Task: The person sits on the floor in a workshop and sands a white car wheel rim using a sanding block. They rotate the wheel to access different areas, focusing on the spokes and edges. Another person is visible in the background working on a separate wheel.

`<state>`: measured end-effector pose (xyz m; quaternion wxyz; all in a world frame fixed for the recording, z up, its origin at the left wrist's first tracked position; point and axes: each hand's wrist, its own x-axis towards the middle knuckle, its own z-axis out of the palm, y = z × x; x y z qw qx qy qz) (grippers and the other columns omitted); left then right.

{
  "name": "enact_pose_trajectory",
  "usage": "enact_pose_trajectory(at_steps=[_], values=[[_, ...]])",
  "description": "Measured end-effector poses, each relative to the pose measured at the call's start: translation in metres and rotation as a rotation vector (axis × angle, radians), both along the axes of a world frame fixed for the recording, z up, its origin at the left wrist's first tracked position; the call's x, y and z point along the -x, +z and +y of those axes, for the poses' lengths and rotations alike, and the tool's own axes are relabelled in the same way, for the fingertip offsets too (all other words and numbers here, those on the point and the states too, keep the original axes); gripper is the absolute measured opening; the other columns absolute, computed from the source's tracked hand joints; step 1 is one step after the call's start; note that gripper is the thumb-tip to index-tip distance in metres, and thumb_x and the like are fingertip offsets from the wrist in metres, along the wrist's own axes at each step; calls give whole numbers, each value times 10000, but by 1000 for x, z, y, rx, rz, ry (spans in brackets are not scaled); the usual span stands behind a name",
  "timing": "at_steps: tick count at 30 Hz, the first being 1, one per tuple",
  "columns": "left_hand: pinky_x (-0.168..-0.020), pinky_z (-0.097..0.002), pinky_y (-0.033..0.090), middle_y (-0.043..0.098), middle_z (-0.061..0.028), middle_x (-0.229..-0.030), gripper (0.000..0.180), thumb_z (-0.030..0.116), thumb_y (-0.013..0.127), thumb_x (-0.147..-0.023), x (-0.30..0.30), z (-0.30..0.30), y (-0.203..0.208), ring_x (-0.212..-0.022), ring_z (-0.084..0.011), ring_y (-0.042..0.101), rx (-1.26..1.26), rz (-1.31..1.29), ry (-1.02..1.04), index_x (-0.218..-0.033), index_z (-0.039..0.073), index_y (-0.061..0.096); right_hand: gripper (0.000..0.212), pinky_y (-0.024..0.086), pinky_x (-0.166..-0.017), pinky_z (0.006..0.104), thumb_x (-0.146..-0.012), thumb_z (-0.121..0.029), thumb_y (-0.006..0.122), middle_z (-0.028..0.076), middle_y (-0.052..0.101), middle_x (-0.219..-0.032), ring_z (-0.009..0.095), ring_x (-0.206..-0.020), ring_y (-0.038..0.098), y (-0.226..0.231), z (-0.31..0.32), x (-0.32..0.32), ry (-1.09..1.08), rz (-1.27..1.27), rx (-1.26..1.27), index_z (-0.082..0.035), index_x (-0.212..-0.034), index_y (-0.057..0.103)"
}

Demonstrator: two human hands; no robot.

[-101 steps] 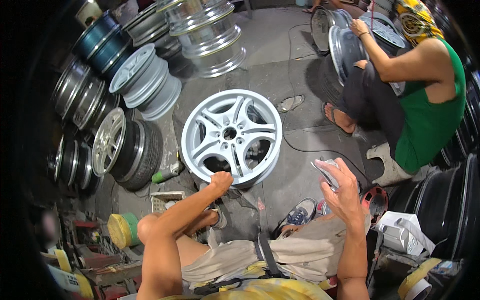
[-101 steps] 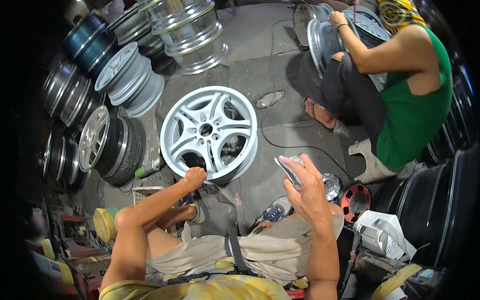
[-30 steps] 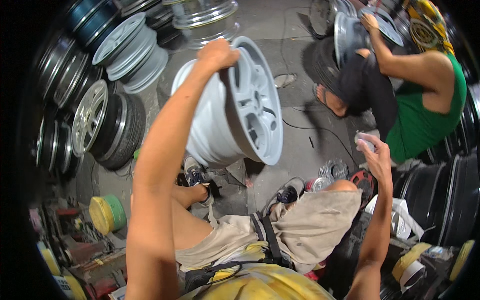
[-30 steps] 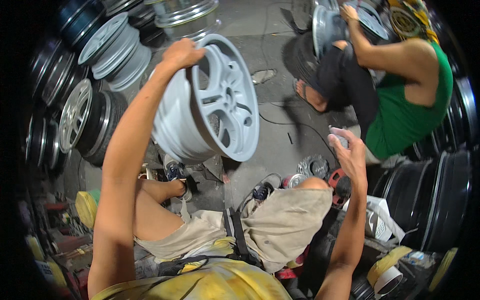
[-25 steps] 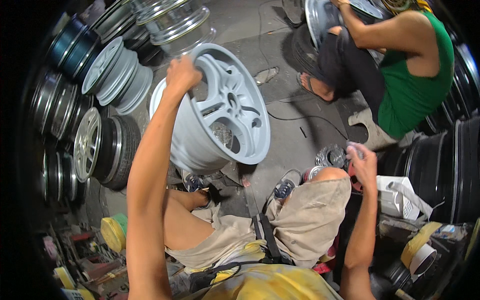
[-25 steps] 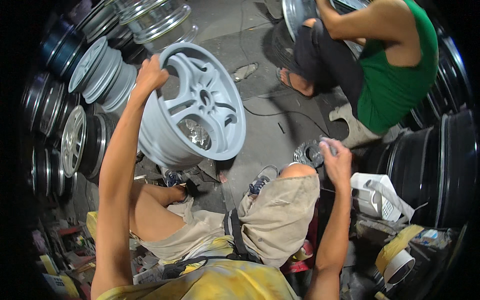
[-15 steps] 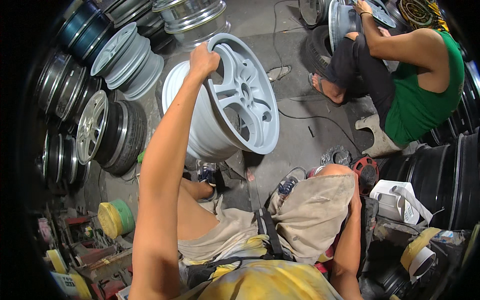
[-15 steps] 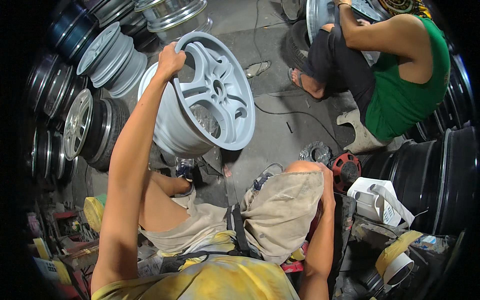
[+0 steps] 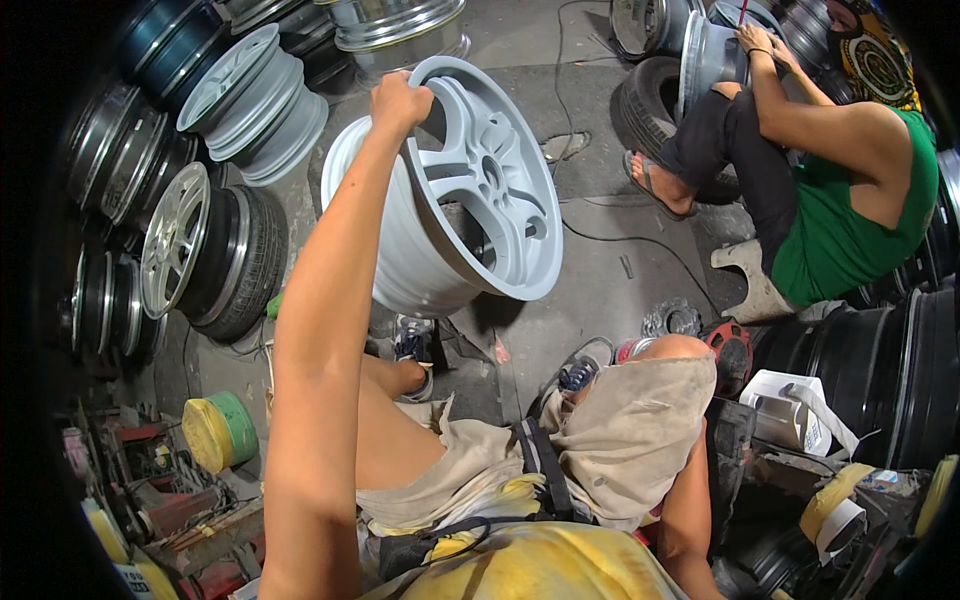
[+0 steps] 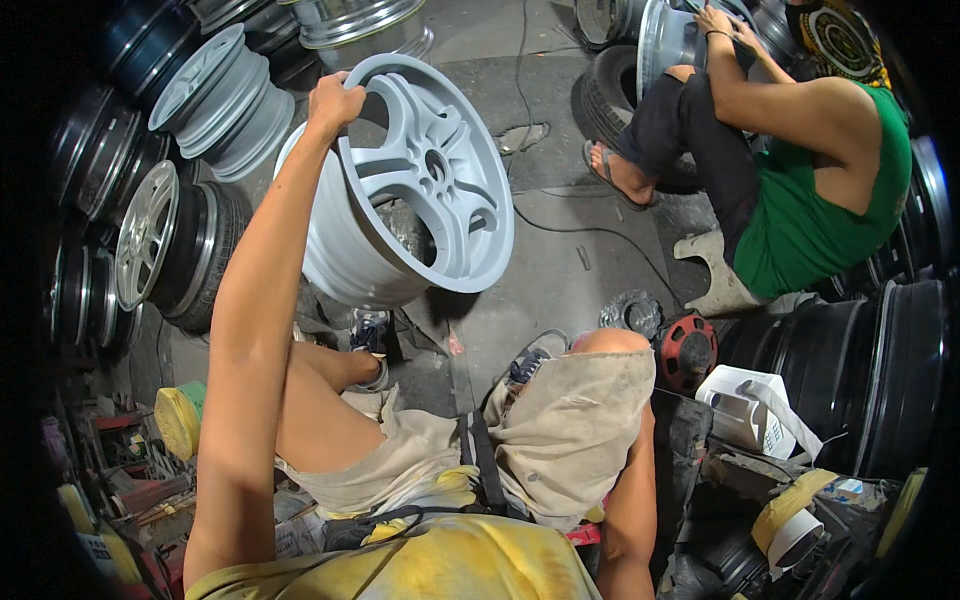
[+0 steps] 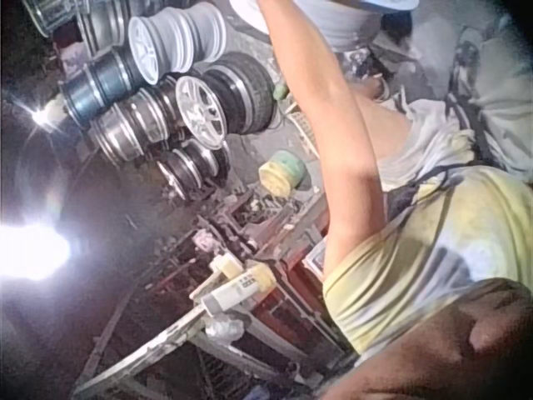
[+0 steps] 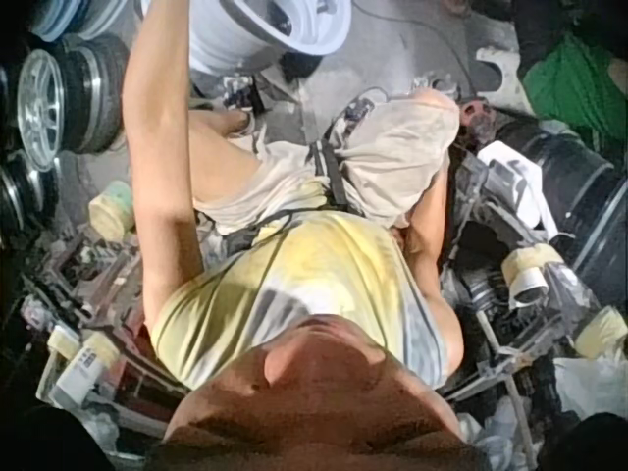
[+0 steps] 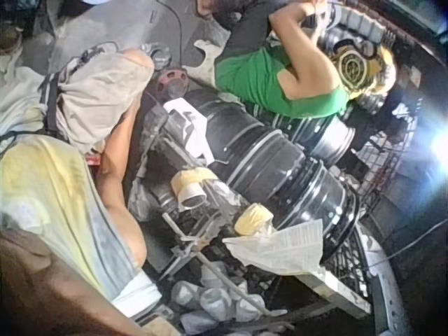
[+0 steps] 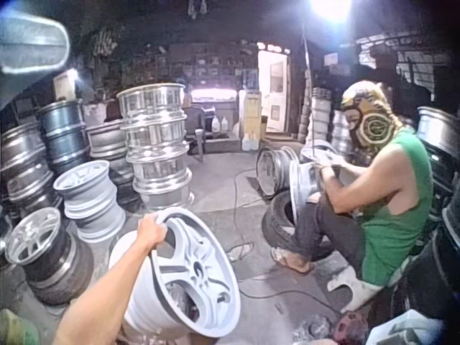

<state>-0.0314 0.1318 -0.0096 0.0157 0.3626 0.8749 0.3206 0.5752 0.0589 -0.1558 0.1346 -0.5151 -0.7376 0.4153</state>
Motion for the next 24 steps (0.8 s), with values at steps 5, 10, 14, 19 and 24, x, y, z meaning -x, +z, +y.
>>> enact_pose_trajectory(at_steps=[5,10,14,19,24], values=[[-1030,-439,490,714,-235,-1178,469,182,595,-785,-10,-2,-5,-1161,-402,656,-65,7,-37,-1219,56,722,316,535,-863,414,-878,-192,670,231,726,-1046,374,-992,704,-8,-4,5,17,-10,37,14,-1115,710],[-1049,-446,478,703,-254,-1187,493,189,590,-791,-24,-8,-4,-1170,-419,645,-74,3,-52,-1249,43,700,318,535,-862,422,-875,-198,669,237,723,-1050,390,-992,701,-22,8,15,-55,-5,104,15,-1108,709],[-1045,-459,475,697,-260,-1192,483,241,599,-828,-13,-15,-8,-1164,-432,643,-31,64,-66,-1262,50,691,325,526,-852,472,-890,-258,678,240,699,-1049,425,-991,669,-17,19,45,53,-125,-143,11,-1067,719],[-1017,-459,484,710,-251,-1158,449,336,612,-913,5,-28,-16,-1137,-416,661,-64,66,-80,-1258,61,698,267,522,-823,448,-928,-238,682,208,677,-961,401,-925,663,-52,30,57,115,-112,-258,-22,-1075,740],[-982,-455,501,737,-225,-1098,392,351,627,-924,12,-37,-15,-1094,-403,684,-43,52,-36,-1213,110,736,247,512,-766,390,-954,-126,666,177,647,-953,359,-862,639,-50,21,138,83,338,-319,-50,-1183,720]])
